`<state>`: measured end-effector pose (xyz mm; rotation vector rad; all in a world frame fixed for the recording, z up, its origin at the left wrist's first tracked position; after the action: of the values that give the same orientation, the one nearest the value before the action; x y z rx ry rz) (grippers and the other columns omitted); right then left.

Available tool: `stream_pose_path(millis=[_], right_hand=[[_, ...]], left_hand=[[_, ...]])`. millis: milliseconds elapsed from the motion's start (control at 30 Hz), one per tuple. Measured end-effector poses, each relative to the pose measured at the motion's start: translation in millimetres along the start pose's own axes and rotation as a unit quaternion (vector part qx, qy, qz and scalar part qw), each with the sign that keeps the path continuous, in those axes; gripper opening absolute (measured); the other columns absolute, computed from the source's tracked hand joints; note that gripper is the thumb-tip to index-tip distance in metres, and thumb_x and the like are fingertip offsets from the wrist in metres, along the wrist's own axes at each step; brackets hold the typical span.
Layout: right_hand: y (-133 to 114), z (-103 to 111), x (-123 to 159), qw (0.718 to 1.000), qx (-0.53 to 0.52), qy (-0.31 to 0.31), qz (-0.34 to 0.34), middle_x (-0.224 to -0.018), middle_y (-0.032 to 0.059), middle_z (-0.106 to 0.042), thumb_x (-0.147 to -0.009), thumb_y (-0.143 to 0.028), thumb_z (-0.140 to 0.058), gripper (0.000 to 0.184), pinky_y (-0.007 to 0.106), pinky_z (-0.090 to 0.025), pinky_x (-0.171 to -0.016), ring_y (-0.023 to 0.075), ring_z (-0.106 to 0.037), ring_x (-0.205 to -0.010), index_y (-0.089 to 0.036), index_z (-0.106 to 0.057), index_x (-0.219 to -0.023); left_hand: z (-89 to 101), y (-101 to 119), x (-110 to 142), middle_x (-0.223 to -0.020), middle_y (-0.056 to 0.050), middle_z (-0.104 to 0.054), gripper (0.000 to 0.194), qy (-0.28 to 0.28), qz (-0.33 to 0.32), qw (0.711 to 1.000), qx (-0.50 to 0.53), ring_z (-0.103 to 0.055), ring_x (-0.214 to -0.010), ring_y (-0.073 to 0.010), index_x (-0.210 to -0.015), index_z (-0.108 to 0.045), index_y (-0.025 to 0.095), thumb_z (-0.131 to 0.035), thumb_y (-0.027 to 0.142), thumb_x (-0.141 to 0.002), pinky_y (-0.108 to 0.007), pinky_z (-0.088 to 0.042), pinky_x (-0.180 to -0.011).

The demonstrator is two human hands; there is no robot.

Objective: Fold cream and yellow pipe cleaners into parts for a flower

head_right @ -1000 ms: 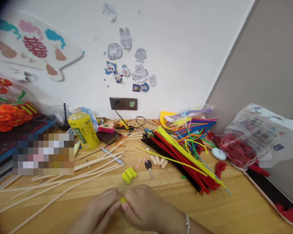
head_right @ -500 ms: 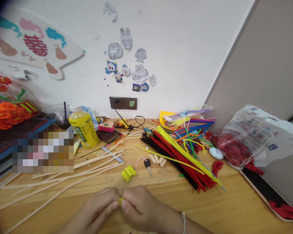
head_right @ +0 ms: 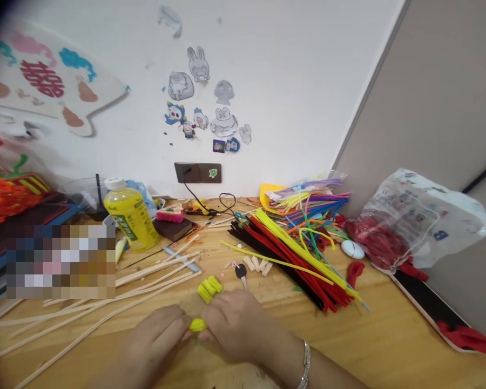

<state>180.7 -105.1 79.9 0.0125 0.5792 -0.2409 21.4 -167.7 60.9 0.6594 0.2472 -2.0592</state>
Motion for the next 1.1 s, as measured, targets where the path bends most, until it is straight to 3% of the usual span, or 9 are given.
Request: stream_pose_path(millis=[233, 467, 533, 667, 700, 767, 867, 967, 1100], right_hand=[[-5, 2, 2, 0.999, -0.037, 0.006, 0.020, -0.060, 0.0051, -0.056, -0.092, -0.021, -0.023, 0.035, 0.025, -0.037, -0.050, 0.0149, -0.046, -0.056, -0.016, -0.051, -0.072], [-8, 5, 0, 0.977, -0.205, 0.011, -0.054, -0.058, 0.0022, -0.051, -0.094, -0.039, -0.014, 0.049, 0.024, -0.038, -0.056, 0.0124, -0.044, -0.056, -0.017, -0.049, -0.067], [-6, 4, -1, 0.947, -0.304, -0.014, -0.107, -0.054, -0.0008, -0.045, -0.091, -0.051, -0.017, 0.054, 0.023, -0.036, -0.052, 0.0106, -0.041, -0.052, -0.018, -0.046, -0.061], [-4, 2, 1, 0.818, -0.533, -0.100, -0.193, -0.051, -0.0048, -0.039, -0.079, -0.068, -0.030, 0.056, 0.018, -0.029, -0.041, 0.0066, -0.036, -0.043, -0.017, -0.046, -0.061], [-2, 2, 1, 0.815, -0.533, -0.097, -0.205, -0.052, -0.0048, -0.040, -0.079, -0.067, -0.033, 0.055, 0.017, -0.029, -0.041, 0.0066, -0.036, -0.044, -0.017, -0.047, -0.062], [7, 1, 1, 0.866, -0.438, -0.059, -0.235, -0.053, -0.0039, -0.042, -0.084, -0.058, -0.035, 0.050, 0.018, -0.031, -0.045, 0.0077, -0.039, -0.048, -0.016, -0.050, -0.061], [25, -3, 0, 0.946, -0.168, -0.014, -0.275, -0.061, 0.0013, -0.055, -0.089, -0.034, -0.039, 0.035, 0.022, -0.036, -0.056, 0.0121, -0.048, -0.059, -0.015, -0.057, -0.067], [36, -13, -3, 0.955, 0.045, -0.040, -0.291, -0.079, 0.0104, -0.065, -0.085, -0.019, -0.044, 0.020, 0.027, -0.040, -0.066, 0.0189, -0.057, -0.074, -0.013, -0.062, -0.089], [36, -26, -4, 0.945, 0.107, -0.111, -0.287, -0.075, 0.0108, -0.067, -0.081, -0.019, -0.049, 0.015, 0.028, -0.040, -0.061, 0.0214, -0.060, -0.071, -0.013, -0.063, -0.085]], left_hand=[[9.3, 8, -11, -0.059, 0.002, -0.053, 0.023, -0.003, 0.003, 0.996, 0.088, -0.050, -0.053, -0.0119, -0.067, -0.044, 0.020, -0.035, 0.011, -0.086, -0.020, -0.039, -0.048], [16.4, 9, -18, -0.054, 0.002, -0.049, 0.033, 0.025, 0.012, 0.982, 0.189, -0.049, -0.050, -0.0102, -0.063, -0.043, 0.020, -0.028, 0.023, -0.092, -0.018, -0.037, -0.046], [18.7, 10, -18, -0.053, 0.003, -0.048, 0.037, 0.018, 0.034, 0.974, 0.223, -0.048, -0.049, -0.0100, -0.061, -0.043, 0.021, -0.027, 0.032, -0.093, -0.018, -0.037, -0.045], [22.6, 14, -18, -0.055, 0.003, -0.055, 0.045, -0.060, 0.079, 0.949, 0.300, -0.054, -0.052, -0.0098, -0.060, -0.047, 0.021, -0.022, 0.040, -0.093, -0.017, -0.043, -0.051], [22.0, 13, -18, -0.055, 0.003, -0.056, 0.044, -0.066, 0.097, 0.947, 0.299, -0.055, -0.052, -0.0099, -0.060, -0.047, 0.022, -0.023, 0.037, -0.093, -0.018, -0.044, -0.052], [18.9, 6, -18, -0.060, 0.002, -0.060, 0.034, -0.032, 0.137, 0.955, 0.263, -0.058, -0.055, -0.0121, -0.068, -0.052, 0.022, -0.032, 0.035, -0.091, -0.019, -0.047, -0.052], [8.6, -8, -17, -0.081, -0.005, -0.069, 0.015, -0.012, 0.186, 0.970, 0.159, -0.064, -0.074, -0.0187, -0.088, -0.057, 0.020, -0.045, 0.028, -0.085, -0.028, -0.053, -0.065], [-0.7, -16, -13, -0.098, -0.010, -0.069, 0.021, -0.013, 0.154, 0.986, 0.061, -0.063, -0.091, -0.0246, -0.100, -0.059, 0.020, -0.052, 0.024, -0.080, -0.039, -0.053, -0.079], [-11.6, -14, -7, -0.103, -0.010, -0.068, 0.028, -0.058, 0.084, 0.995, 0.000, -0.063, -0.095, -0.0266, -0.103, -0.062, 0.022, -0.053, 0.018, -0.077, -0.044, -0.053, -0.080]])
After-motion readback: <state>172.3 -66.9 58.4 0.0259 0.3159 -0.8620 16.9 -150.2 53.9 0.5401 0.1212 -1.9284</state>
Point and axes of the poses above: each hand's wrist, its own x-axis away from the middle knuckle, its own z-axis out of the back of the hand, y = z × x, the point moved 2 cm from there along -x, towards the middle knuckle
